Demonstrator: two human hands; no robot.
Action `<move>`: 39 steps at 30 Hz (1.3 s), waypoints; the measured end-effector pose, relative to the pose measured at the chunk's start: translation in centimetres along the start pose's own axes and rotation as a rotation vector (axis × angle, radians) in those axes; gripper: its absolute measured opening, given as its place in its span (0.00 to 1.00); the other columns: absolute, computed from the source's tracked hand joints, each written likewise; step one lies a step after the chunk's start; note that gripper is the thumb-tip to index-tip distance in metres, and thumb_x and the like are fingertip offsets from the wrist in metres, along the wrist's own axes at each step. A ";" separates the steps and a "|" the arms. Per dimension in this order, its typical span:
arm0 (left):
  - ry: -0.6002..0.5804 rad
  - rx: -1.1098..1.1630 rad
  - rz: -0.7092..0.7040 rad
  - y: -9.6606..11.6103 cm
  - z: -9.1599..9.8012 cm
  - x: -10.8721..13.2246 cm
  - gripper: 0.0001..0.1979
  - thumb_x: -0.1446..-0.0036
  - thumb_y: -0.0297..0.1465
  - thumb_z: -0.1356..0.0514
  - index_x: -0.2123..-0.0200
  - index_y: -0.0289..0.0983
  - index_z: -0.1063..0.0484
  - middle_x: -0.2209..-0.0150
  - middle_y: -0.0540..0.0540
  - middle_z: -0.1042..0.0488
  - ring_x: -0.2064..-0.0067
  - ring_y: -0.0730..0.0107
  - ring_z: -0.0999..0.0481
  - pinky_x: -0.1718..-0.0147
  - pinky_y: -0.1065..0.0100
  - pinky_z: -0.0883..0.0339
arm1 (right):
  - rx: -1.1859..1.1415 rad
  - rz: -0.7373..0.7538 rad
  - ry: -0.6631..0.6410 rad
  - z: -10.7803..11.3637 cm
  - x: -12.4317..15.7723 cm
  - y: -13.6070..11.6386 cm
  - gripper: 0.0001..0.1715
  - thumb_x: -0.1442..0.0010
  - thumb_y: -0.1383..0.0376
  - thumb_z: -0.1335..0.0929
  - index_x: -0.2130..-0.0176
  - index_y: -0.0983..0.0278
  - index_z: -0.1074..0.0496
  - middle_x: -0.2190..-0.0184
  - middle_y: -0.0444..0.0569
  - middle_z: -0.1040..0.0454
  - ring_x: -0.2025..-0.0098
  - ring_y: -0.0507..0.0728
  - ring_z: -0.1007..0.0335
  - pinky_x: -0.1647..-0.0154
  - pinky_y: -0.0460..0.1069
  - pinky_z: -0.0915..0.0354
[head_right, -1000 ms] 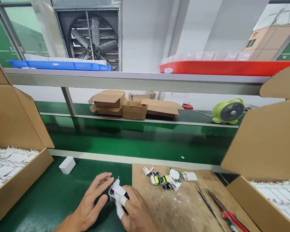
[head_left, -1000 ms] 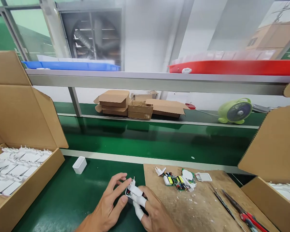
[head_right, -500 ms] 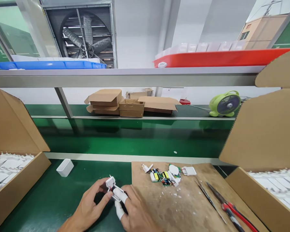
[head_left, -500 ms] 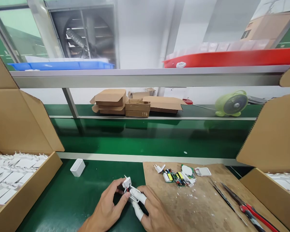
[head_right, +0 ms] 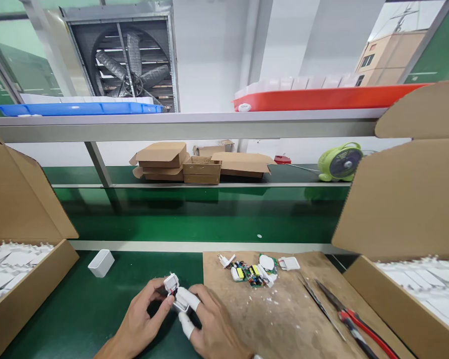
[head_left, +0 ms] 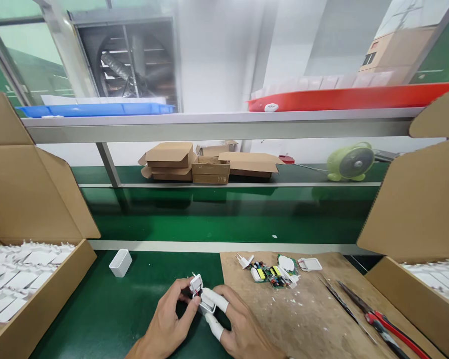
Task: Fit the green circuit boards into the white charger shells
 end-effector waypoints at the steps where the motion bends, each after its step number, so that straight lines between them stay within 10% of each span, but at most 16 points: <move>1: -0.003 0.000 0.002 0.0 0.0 0.0 0.11 0.26 0.36 0.43 0.44 0.44 0.29 0.55 0.47 0.19 0.58 0.67 0.17 0.56 0.65 0.19 | -0.007 0.001 -0.002 -0.1 0.0 0.0 0.24 0.30 0.70 0.35 0.38 0.56 0.29 0.50 0.52 0.25 0.51 0.60 0.25 0.47 0.55 0.25; 4: -0.017 -0.013 -0.022 0.0 0.2 0.1 0.17 0.30 0.39 0.37 0.41 0.44 0.31 0.53 0.45 0.21 0.56 0.63 0.17 0.55 0.60 0.18 | -0.170 -0.104 0.013 -0.4 -0.1 0.2 0.21 0.31 0.67 0.34 0.41 0.55 0.24 0.48 0.54 0.25 0.48 0.62 0.26 0.44 0.58 0.27; 8: -0.047 -0.095 -0.141 -0.2 -0.2 0.7 0.53 0.47 0.41 0.22 0.26 0.47 0.49 0.41 0.36 0.26 0.42 0.46 0.21 0.43 0.43 0.21 | -0.876 -0.564 0.045 -1.8 -0.3 1.5 0.26 0.41 0.49 0.23 0.49 0.60 0.21 0.57 0.53 0.20 0.54 0.64 0.21 0.51 0.58 0.24; 16: 0.075 -0.214 -0.319 0.2 -0.7 0.9 0.41 0.29 0.48 0.37 0.24 0.45 0.53 0.43 0.35 0.22 0.44 0.50 0.21 0.47 0.47 0.18 | -1.129 -0.722 0.008 -3.0 -0.3 1.5 0.39 0.48 0.33 0.23 0.58 0.63 0.21 0.69 0.50 0.20 0.69 0.59 0.22 0.64 0.55 0.25; 25: 0.062 -0.264 -0.281 0.4 -0.5 0.9 0.37 0.28 0.47 0.39 0.25 0.44 0.50 0.41 0.35 0.23 0.41 0.49 0.22 0.44 0.46 0.20 | -0.984 -0.656 0.067 -2.4 -0.3 1.7 0.37 0.43 0.35 0.26 0.50 0.61 0.22 0.58 0.54 0.18 0.57 0.66 0.19 0.48 0.63 0.23; 31: -0.054 -0.306 -0.183 -0.3 -0.9 1.2 0.43 0.31 0.29 0.41 0.22 0.46 0.62 0.35 0.32 0.28 0.37 0.45 0.24 0.40 0.37 0.24 | -0.205 -0.261 0.167 -0.9 0.4 0.7 0.21 0.32 0.61 0.31 0.40 0.57 0.29 0.45 0.54 0.24 0.47 0.62 0.24 0.42 0.59 0.26; 39: -0.147 -0.346 -0.232 -0.9 -0.7 1.3 0.38 0.31 0.30 0.37 0.24 0.46 0.48 0.29 0.31 0.35 0.30 0.46 0.28 0.37 0.49 0.24 | -0.158 -0.405 0.104 -1.9 1.5 1.7 0.40 0.41 0.63 0.26 0.34 0.59 0.39 0.43 0.54 0.26 0.44 0.65 0.26 0.38 0.63 0.29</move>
Point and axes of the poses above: each hand's wrist, its own x-axis away from the middle knuckle, its own z-axis out of the back of the hand, y = z × x, the point moved 2 cm from there along -x, towards the middle knuckle
